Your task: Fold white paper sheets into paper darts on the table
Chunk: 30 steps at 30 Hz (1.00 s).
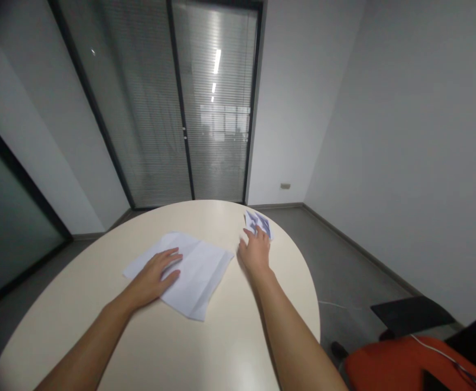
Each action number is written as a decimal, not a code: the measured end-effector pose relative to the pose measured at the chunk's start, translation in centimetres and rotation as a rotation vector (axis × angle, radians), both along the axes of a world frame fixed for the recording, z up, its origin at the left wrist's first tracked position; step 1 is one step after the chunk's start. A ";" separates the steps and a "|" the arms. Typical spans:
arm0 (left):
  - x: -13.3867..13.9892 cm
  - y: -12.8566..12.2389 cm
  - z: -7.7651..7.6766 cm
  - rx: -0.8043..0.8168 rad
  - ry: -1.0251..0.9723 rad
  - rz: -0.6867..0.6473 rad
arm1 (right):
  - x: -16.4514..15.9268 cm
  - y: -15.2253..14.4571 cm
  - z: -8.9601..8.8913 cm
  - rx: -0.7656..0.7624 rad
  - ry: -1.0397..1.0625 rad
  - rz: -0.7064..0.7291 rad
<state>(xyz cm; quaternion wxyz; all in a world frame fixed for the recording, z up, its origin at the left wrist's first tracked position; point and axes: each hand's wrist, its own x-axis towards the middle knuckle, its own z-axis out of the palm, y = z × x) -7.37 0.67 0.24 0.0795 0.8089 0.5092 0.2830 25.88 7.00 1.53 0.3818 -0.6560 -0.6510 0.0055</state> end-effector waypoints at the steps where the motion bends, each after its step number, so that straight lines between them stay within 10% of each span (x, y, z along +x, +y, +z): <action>1: 0.2 -0.1 0.1 -0.002 -0.001 -0.024 | 0.5 0.4 -0.7 -0.019 -0.012 -0.042; 12: 1.9 -0.7 1.0 -0.015 -0.052 -0.023 | 0.8 1.6 -1.4 0.036 0.283 0.090; 22: 4.0 0.2 0.8 -0.042 -0.657 0.085 | -3.9 -1.4 0.7 0.037 0.513 0.563; 30: 4.7 -1.6 2.0 -0.042 -0.422 -0.084 | -4.5 -2.1 1.1 -0.035 0.447 0.536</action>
